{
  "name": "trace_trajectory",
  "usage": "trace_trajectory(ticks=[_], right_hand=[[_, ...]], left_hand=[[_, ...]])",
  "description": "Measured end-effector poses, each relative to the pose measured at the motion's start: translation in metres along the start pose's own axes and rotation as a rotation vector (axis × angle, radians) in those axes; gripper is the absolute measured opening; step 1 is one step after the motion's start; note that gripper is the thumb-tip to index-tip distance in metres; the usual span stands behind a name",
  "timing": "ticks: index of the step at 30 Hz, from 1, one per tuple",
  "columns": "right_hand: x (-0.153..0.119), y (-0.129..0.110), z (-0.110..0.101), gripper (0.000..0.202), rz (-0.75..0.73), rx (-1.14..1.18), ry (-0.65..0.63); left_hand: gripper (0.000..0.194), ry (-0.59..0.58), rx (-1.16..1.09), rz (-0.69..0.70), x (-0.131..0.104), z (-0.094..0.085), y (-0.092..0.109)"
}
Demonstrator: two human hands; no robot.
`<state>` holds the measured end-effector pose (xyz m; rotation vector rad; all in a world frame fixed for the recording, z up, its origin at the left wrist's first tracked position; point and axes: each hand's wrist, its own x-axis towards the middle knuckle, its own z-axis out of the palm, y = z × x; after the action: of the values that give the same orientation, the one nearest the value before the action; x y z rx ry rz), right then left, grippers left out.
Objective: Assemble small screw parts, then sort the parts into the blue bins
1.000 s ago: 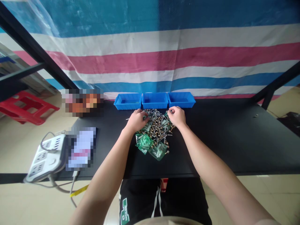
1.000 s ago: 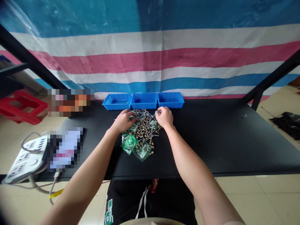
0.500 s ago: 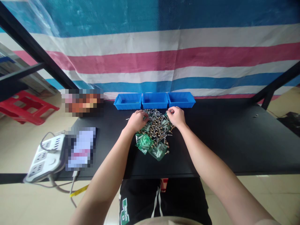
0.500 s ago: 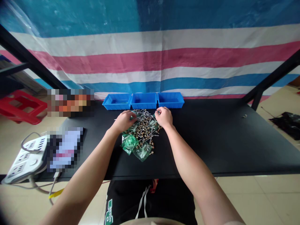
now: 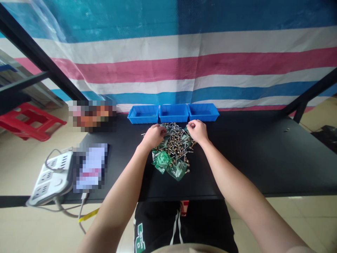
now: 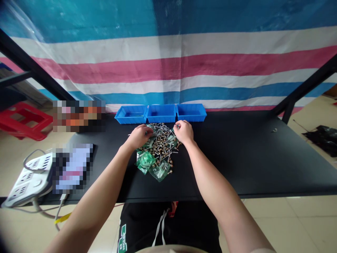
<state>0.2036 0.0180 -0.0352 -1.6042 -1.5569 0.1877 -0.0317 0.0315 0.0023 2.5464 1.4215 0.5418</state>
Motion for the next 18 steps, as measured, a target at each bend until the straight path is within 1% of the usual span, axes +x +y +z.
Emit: trace_trajectory(ticks=[3, 7, 10, 14, 18], right_hand=[[0.000, -0.001, 0.000, 0.013, -0.001, 0.001, -0.001], [0.000, -0.001, -0.001, 0.013, -0.002, 0.004, 0.006], [0.000, -0.002, -0.002, 0.013, -0.018, 0.007, 0.023], [-0.002, -0.007, -0.004, 0.016, -0.087, 0.008, 0.048], [-0.006, -0.015, -0.006, 0.019, -0.172, 0.002, 0.042]], left_hand=[[0.015, 0.006, -0.020, -0.008, 0.000, 0.000, -0.001], [0.015, 0.021, 0.023, 0.021, -0.001, 0.001, -0.003], [0.014, 0.062, 0.038, 0.036, -0.002, -0.002, -0.002], [0.015, 0.135, -0.026, 0.042, -0.002, -0.005, 0.002], [0.036, 0.187, -0.050, 0.053, -0.002, -0.004, 0.005]])
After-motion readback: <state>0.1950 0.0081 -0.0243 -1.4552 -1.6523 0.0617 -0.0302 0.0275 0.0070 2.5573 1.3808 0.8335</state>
